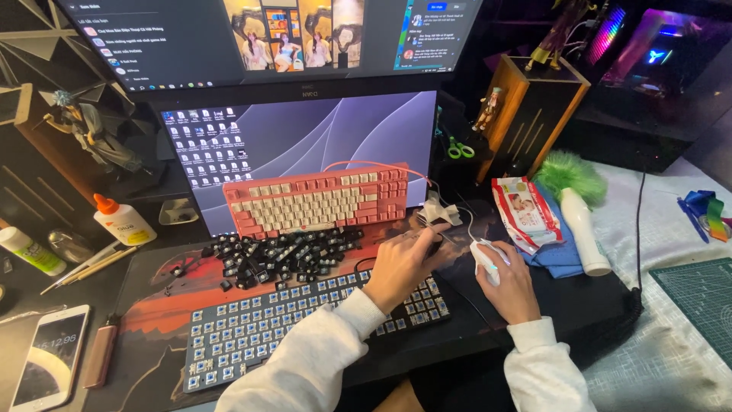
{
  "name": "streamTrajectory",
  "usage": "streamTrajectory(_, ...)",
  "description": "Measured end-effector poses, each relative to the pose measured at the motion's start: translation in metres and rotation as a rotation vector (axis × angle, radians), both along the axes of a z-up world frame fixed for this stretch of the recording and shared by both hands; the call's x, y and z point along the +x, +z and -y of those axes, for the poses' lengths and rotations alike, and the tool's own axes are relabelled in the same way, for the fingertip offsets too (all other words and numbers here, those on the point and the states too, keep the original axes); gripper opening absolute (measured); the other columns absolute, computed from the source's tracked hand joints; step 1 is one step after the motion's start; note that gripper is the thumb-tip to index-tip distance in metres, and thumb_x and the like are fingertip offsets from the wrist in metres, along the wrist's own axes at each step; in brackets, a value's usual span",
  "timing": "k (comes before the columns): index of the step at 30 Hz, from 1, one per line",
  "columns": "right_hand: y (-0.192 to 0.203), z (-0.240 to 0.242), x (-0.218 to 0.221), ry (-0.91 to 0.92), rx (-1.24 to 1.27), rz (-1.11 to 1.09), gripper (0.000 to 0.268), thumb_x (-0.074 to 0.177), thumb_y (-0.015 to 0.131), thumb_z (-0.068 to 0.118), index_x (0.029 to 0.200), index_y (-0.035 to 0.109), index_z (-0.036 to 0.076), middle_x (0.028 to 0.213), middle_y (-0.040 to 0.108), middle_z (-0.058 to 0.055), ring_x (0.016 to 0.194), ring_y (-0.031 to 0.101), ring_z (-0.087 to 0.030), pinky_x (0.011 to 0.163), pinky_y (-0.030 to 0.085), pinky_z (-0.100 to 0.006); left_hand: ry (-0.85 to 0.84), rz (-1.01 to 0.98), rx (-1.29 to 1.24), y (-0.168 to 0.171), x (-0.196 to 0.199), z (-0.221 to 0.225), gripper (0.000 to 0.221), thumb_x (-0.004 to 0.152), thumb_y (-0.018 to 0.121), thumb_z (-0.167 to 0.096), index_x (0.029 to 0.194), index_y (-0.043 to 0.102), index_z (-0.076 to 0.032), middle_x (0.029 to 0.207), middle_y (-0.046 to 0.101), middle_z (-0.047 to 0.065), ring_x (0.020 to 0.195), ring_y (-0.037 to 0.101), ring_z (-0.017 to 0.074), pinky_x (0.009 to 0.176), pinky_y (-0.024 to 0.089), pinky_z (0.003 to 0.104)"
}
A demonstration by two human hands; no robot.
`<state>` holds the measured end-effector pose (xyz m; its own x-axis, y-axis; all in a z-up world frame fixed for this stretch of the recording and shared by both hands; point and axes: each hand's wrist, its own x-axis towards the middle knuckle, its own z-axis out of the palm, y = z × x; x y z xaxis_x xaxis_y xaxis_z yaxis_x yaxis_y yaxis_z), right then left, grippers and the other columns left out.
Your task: Installing and testing mechanical keyboard switches and keycaps on a keyboard base
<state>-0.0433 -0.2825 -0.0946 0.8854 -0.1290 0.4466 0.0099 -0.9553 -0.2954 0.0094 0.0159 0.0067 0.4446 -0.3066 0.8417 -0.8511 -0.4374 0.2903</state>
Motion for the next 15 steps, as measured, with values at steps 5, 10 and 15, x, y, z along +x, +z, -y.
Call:
streamTrajectory(5, 0.001, -0.001, 0.000, -0.001, 0.002, -0.016, 0.049, 0.110, 0.079, 0.033, 0.159, 0.079, 0.033, 0.158, 0.071, -0.010, 0.138, 0.079, -0.044, 0.110, 0.067, -0.057, -0.020, -0.068, -0.054, 0.009, -0.006, -0.001, 0.020, 0.113, 0.085, -0.024, 0.128, 0.076, -0.016, 0.081, 0.082, 0.012, 0.079, 0.087, 0.0360, 0.071, 0.070, 0.042)
streamTrajectory(10, 0.002, 0.000, 0.001, 0.005, -0.012, -0.008, 0.052, 0.109, 0.079, 0.032, 0.161, 0.077, 0.031, 0.157, 0.072, -0.011, 0.137, 0.079, -0.045, 0.109, 0.067, -0.057, -0.179, -0.138, -0.181, 0.009, 0.004, -0.005, 0.018, 0.112, 0.086, -0.014, 0.115, 0.068, -0.012, 0.120, 0.084, 0.010, 0.109, 0.085, 0.0408, 0.086, 0.070, 0.048)
streamTrajectory(15, 0.009, -0.006, -0.005, 0.001, 0.031, 0.022, 0.049, 0.107, 0.083, 0.029, 0.156, 0.079, 0.023, 0.153, 0.074, -0.013, 0.133, 0.080, -0.044, 0.107, 0.065, -0.057, -0.156, -0.178, -0.161, 0.003, 0.005, -0.009, 0.018, 0.113, 0.085, -0.009, 0.116, 0.068, -0.010, 0.119, 0.071, 0.011, 0.098, 0.082, 0.0444, 0.086, 0.067, 0.050)
